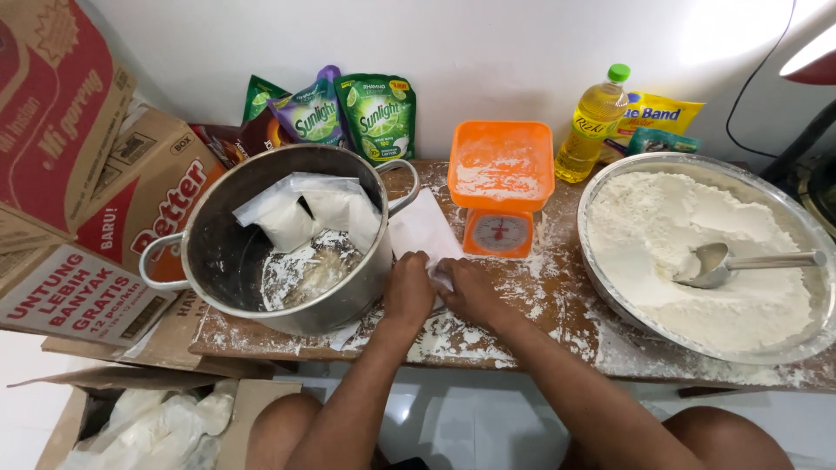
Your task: Measuring and portioning flour from a large bowl into small plastic bags using a scale.
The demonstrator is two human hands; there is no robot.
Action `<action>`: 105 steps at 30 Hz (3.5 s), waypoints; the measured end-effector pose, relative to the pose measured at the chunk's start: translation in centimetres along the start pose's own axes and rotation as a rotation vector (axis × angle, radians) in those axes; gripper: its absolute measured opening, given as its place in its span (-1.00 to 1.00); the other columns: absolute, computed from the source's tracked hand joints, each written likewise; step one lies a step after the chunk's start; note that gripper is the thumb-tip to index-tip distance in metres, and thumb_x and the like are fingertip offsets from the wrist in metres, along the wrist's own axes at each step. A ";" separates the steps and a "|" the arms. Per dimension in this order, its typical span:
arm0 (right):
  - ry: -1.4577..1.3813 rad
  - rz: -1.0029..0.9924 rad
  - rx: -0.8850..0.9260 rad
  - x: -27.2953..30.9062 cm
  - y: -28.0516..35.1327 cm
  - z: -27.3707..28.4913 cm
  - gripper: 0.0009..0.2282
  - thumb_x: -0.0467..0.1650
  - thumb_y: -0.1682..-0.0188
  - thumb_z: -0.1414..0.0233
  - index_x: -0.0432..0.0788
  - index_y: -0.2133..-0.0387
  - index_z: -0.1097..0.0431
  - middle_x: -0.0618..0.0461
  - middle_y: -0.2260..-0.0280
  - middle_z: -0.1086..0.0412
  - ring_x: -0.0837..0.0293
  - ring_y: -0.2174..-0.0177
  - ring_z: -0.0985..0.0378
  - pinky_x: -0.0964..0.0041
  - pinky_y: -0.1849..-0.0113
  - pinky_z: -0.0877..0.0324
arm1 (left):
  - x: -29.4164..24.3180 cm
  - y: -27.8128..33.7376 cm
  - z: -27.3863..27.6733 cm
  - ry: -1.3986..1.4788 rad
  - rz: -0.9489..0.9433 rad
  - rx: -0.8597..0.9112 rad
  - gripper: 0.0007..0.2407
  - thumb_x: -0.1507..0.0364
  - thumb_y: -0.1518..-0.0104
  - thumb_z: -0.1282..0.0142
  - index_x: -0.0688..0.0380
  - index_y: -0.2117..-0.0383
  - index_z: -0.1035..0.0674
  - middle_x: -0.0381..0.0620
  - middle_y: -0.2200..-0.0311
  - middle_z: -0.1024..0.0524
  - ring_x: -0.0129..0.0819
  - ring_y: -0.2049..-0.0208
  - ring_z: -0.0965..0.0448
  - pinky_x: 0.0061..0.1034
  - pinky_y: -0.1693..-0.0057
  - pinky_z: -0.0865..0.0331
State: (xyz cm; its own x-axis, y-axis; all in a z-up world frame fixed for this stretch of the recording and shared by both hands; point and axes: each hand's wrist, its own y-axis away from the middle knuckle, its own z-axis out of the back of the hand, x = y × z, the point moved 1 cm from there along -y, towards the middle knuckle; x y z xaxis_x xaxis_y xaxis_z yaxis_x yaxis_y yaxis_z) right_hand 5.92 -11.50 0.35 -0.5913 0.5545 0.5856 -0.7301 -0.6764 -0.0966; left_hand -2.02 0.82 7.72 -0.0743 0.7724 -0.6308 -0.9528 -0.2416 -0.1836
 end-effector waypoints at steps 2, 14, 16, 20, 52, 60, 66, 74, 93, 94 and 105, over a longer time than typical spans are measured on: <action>-0.026 -0.028 0.000 -0.4 -0.3 -1.7 -0.75 -0.33 0.05 -0.15 -0.14 0.13 -0.44 -0.14 0.25 -0.52 -0.20 0.12 -0.59 -0.10 0.05 -0.44 | 0.8 -0.7 0.1 0.026 0.001 0.003 -0.84 0.71 -0.06 -0.15 0.49 0.23 -0.61 0.24 0.40 -0.57 0.13 0.28 -0.68 -0.09 0.28 -0.60; 0.034 0.401 -0.536 0.9 3.3 7.7 -0.92 -0.40 0.12 -0.20 -0.10 0.55 -0.48 0.00 0.48 -0.52 -0.05 0.38 -0.65 0.16 0.28 -0.51 | -5.8 0.2 4.5 0.338 0.105 -0.041 -0.56 0.57 -0.16 -0.11 0.43 -0.21 -0.45 0.52 0.13 -0.58 0.18 0.18 -0.71 -0.12 0.15 -0.63; 0.070 0.436 -0.562 1.8 4.3 10.0 -0.89 -0.38 0.12 -0.21 -0.10 0.55 -0.45 -0.01 0.45 -0.51 -0.05 0.36 -0.64 0.14 0.25 -0.48 | -6.8 0.6 4.3 0.381 0.069 -0.056 -0.54 0.57 -0.15 -0.14 0.44 -0.22 -0.44 0.54 0.12 -0.57 0.18 0.20 -0.72 -0.11 0.15 -0.62; 0.017 0.487 -0.577 3.0 6.5 12.9 -0.88 -0.41 0.10 -0.25 -0.10 0.54 -0.44 -0.02 0.46 -0.52 -0.07 0.40 -0.64 0.15 0.20 -0.46 | -7.1 1.2 2.9 0.517 -0.173 -0.267 -0.71 0.60 0.00 -0.34 0.36 0.10 -0.67 0.27 0.33 -0.64 0.09 0.38 -0.73 -0.37 0.31 -0.69; -0.798 -0.136 -0.356 2.5 11.3 19.7 -0.90 -0.51 -0.01 -0.16 -0.37 0.32 -0.59 -0.16 0.55 -0.58 0.20 0.48 -0.55 0.24 0.28 -0.50 | -9.9 1.1 2.6 1.021 0.153 -0.158 -0.89 0.56 -0.25 -0.12 0.38 0.40 -0.64 0.14 0.53 -0.68 -0.29 0.49 -0.69 -0.50 0.34 -0.61; -0.885 -0.163 -0.387 3.2 11.5 20.0 -0.88 -0.51 -0.04 -0.13 -0.42 0.38 -0.54 -0.11 0.62 -0.49 0.24 0.54 -0.49 0.32 0.35 -0.50 | -9.6 1.2 2.2 1.135 0.189 -0.106 -0.87 0.52 -0.23 -0.19 0.41 0.36 -0.66 0.17 0.50 -0.69 -0.25 0.47 -0.72 -0.40 0.30 -0.66; -1.016 -0.226 -0.453 0.8 10.8 18.1 -0.85 -0.46 -0.08 -0.13 -0.40 0.38 -0.50 -0.02 0.63 -0.46 0.31 0.58 -0.43 0.44 0.41 -0.44 | -9.0 1.6 0.5 0.949 0.156 0.262 -0.91 0.57 -0.07 -0.37 0.39 0.38 -0.74 0.13 0.56 -0.68 -0.42 0.48 -0.59 -0.44 0.33 -0.57; -0.999 -0.310 -0.091 1.8 11.8 18.0 -0.80 -0.41 -0.01 -0.17 -0.38 0.25 -0.59 -0.18 0.43 -0.60 0.13 0.42 -0.54 0.20 0.23 -0.49 | -6.2 1.2 -1.6 1.069 0.340 0.153 -0.94 0.59 -0.10 -0.32 0.40 0.40 -0.70 0.00 0.61 -0.61 -0.49 0.55 -0.55 -0.50 0.35 -0.55; -1.156 -0.477 -0.095 -0.4 10.9 14.2 -0.89 -0.59 0.10 -0.24 -0.49 0.34 -0.58 -0.16 0.50 -0.57 0.11 0.52 -0.61 0.21 0.44 -0.58 | -6.1 2.0 -3.4 1.138 0.574 -0.008 -0.84 0.60 0.05 -0.44 0.42 0.37 -0.70 0.04 0.57 -0.63 -0.38 0.51 -0.64 -0.45 0.28 -0.59; -1.155 -0.476 -0.095 -0.2 10.9 14.3 -0.89 -0.59 0.10 -0.24 -0.49 0.34 -0.58 -0.16 0.50 -0.57 0.11 0.52 -0.61 0.21 0.44 -0.58 | -6.6 2.0 -3.0 1.138 0.574 -0.009 -0.84 0.60 0.05 -0.44 0.42 0.37 -0.70 0.04 0.57 -0.63 -0.38 0.51 -0.64 -0.45 0.28 -0.59; -1.036 -0.470 -0.200 3.0 11.2 16.1 -0.84 -0.51 -0.02 -0.15 -0.48 0.46 -0.54 -0.17 0.66 -0.44 0.13 0.65 -0.53 0.25 0.59 -0.56 | -5.1 2.3 -4.8 1.014 0.435 -0.127 -0.77 0.53 -0.21 -0.20 0.25 0.65 -0.63 -0.13 0.76 -0.46 -0.59 0.62 -0.39 -0.66 0.43 -0.33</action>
State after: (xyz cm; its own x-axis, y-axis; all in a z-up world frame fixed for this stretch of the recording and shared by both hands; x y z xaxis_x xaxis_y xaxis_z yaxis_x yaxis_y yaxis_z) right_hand 1.50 -25.18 14.02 0.2504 0.0046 0.9681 -0.8997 -0.3682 0.2344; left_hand -2.40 -6.48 6.85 -0.0646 -0.2169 -0.9740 -0.8627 -0.4785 0.1638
